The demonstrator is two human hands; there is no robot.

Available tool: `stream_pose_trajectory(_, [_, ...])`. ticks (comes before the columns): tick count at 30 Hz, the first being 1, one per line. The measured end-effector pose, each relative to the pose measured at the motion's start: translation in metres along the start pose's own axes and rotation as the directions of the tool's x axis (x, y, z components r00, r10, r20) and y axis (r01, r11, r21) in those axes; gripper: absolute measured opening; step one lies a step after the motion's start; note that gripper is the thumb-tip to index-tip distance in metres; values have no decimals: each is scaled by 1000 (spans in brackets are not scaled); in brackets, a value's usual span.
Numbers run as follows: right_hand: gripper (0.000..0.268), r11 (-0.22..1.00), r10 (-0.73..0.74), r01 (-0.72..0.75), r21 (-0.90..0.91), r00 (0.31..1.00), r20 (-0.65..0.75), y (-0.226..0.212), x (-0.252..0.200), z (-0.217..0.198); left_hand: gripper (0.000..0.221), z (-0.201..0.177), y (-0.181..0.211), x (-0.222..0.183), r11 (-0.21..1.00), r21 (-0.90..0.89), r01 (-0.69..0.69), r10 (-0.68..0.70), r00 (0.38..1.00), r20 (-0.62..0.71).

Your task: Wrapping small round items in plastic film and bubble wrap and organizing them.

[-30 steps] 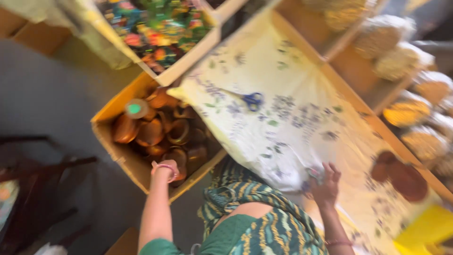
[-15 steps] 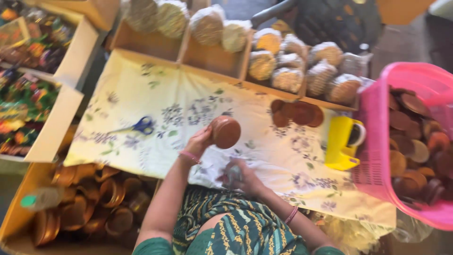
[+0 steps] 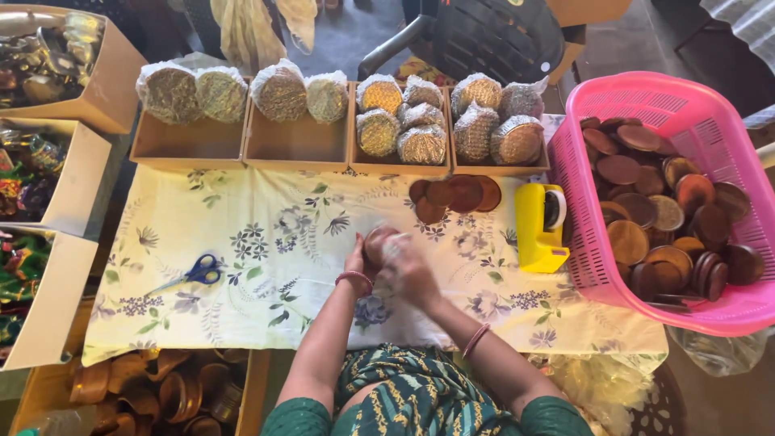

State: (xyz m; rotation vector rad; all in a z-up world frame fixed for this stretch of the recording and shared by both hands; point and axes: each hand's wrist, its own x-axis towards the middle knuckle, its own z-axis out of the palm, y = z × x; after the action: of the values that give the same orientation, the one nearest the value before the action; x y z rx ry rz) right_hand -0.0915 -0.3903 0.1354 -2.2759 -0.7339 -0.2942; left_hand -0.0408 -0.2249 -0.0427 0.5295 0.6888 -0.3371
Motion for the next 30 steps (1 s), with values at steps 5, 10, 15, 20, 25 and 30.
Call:
stream_pose_trajectory(5, [40,973,-219,226,-50,969,113,1,9,23,66,-11,0,0,997,77,28,-35,995,96])
stream_pose_trajectory(10, [44,985,161,-154,-80,982,98,30,18,26,58,7,8,-23,994,112,-12,-5,988,153])
stream_pose_trajectory(15, [52,943,-178,209,-259,974,138,13,-2,30,59,13,11,-39,994,108,-37,12,976,217])
stream_pose_trajectory(20, [53,983,81,-53,-175,983,162,25,26,35,60,15,9,-44,981,189,-45,12,985,172])
stream_pose_trajectory(25, [67,986,-6,28,-164,991,133,10,-6,42,54,-6,5,-27,988,102,-114,79,951,298])
stream_pose_trajectory(30, [77,961,-94,164,-225,952,292,12,-3,28,58,33,22,-67,992,95,85,-108,955,276])
